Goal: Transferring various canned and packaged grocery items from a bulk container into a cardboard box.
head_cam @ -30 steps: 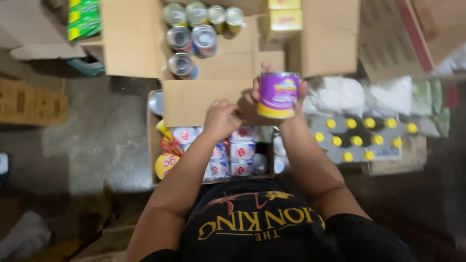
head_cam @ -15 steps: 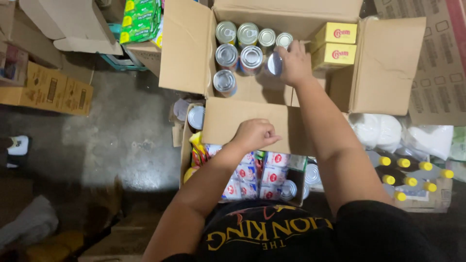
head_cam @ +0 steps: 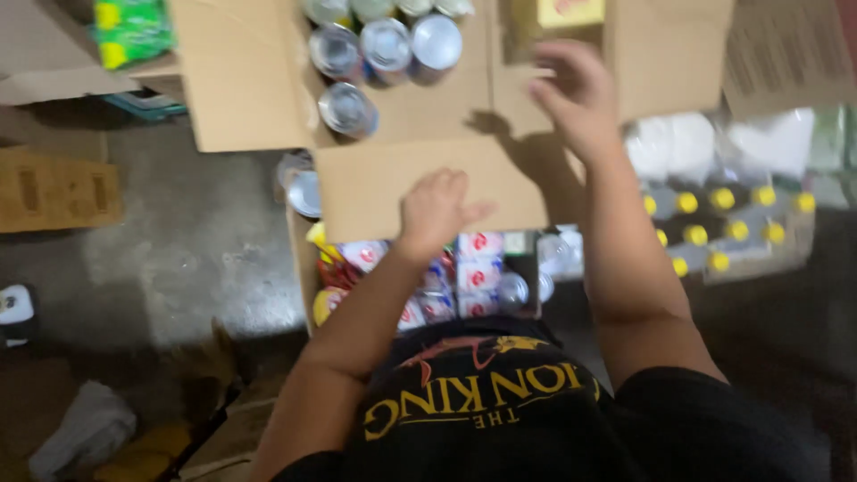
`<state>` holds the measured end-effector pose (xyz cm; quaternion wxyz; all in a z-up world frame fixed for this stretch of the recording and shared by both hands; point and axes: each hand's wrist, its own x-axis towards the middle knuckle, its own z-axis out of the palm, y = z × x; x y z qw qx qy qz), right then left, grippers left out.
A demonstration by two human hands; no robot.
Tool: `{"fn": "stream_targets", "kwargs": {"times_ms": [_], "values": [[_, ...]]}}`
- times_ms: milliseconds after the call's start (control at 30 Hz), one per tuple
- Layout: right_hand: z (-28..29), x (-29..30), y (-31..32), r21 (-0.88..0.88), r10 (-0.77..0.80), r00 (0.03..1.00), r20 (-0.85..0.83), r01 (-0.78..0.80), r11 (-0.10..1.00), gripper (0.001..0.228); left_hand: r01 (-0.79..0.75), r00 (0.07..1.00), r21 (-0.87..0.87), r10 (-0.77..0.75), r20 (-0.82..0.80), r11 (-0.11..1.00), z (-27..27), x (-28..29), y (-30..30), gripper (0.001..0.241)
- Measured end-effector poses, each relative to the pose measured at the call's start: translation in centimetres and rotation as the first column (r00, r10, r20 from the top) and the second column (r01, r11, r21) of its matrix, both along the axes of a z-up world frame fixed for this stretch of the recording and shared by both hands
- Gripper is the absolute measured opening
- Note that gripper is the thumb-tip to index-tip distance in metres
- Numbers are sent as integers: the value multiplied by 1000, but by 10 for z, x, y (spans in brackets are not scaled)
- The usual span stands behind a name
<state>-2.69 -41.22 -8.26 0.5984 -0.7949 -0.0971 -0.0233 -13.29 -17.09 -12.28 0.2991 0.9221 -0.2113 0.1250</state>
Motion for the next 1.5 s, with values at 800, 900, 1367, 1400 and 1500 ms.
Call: {"fn": "stream_targets", "kwargs": {"times_ms": [800, 900, 1367, 1400, 1500], "values": [[-158, -220, -135, 130, -162, 960, -226, 195, 972, 115, -132, 984, -48, 137, 115, 990, -11, -5, 2, 33], [-72, -208, -144, 270, -103, 946, -308, 191, 944, 113, -136, 983, -45, 141, 121, 990, -10, -2, 1, 33], [-1, -149, -67, 999, 439, 898, -39, 42, 3, 94, -170, 979, -60, 176, 106, 984, -19, -1, 2, 29], [6, -141, -61, 999, 458, 888, -31, 34, 2, 94, -190, 974, -60, 196, 115, 980, -20, -1, 1, 29], [20, -114, -37, 950, 370, 922, -118, -3, 312, 89, -197, 974, -68, 203, 97, 978, -20, -2, -1, 26]]}}
